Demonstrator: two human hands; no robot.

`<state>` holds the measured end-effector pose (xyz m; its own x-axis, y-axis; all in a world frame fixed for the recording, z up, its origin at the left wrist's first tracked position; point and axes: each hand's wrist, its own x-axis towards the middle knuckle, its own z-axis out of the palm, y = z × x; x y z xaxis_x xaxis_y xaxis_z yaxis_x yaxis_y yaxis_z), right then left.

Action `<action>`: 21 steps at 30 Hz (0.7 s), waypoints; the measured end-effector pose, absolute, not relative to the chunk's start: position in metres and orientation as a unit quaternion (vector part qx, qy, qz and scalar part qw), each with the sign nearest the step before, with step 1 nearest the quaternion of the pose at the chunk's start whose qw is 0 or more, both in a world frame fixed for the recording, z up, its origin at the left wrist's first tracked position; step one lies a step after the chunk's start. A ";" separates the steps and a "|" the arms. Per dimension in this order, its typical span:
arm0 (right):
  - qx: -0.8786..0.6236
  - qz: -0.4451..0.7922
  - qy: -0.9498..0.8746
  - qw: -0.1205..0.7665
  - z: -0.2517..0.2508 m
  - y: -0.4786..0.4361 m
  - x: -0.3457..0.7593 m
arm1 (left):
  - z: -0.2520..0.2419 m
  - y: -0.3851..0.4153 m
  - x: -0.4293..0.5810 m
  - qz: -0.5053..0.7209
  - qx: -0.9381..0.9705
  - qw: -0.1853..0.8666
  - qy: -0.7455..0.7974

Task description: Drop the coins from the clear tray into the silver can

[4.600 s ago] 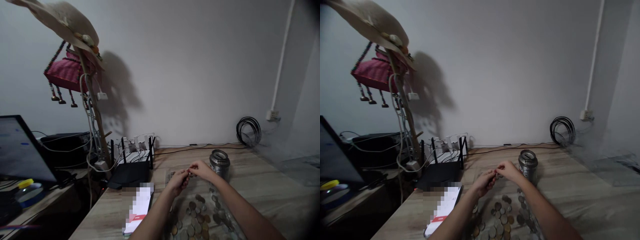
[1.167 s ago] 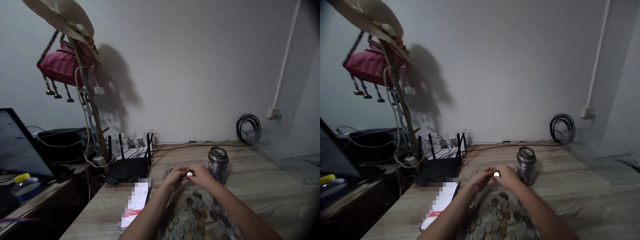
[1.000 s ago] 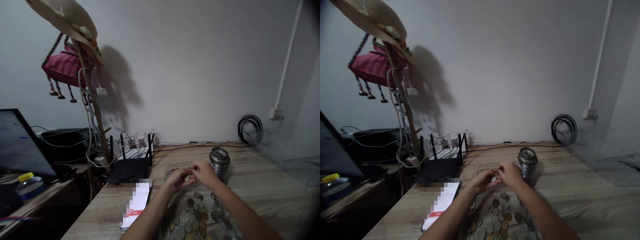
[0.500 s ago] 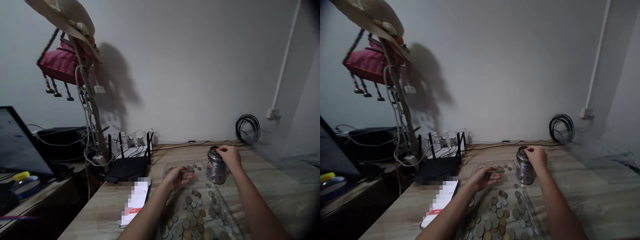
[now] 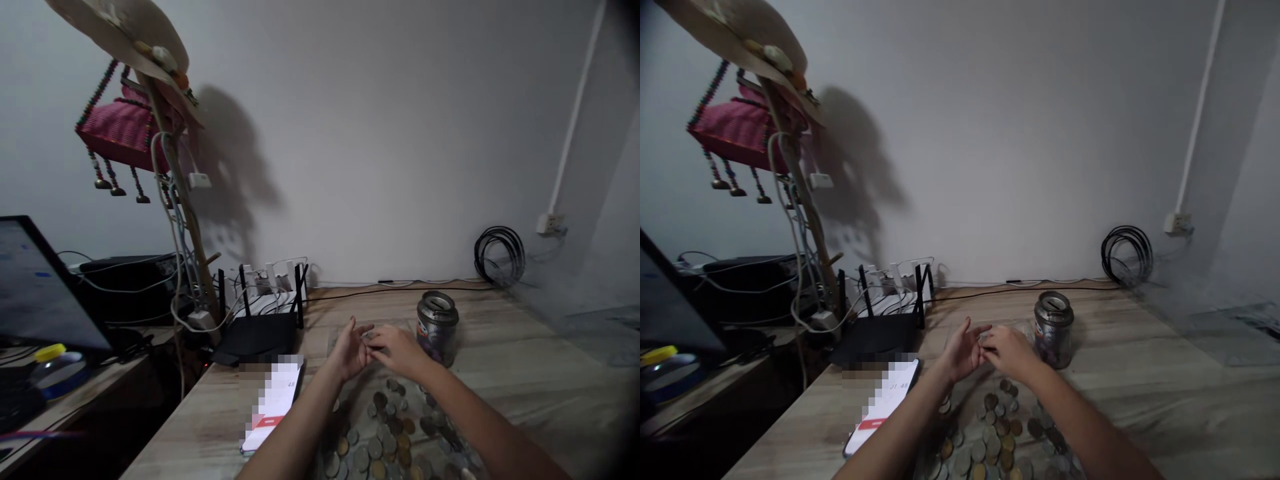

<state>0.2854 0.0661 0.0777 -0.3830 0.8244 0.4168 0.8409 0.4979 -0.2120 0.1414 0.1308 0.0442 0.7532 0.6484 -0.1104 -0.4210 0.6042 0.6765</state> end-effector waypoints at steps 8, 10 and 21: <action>-0.597 -0.199 -0.656 0.418 0.105 0.064 0.345 | 0.052 0.123 0.142 0.289 0.356 0.867 0.197; -0.687 -0.212 -0.559 0.414 0.115 0.063 0.372 | 0.051 0.125 0.142 0.294 0.365 0.857 0.212; -0.707 -0.240 -0.538 0.392 0.112 0.068 0.383 | 0.040 0.127 0.147 0.297 0.589 0.652 0.374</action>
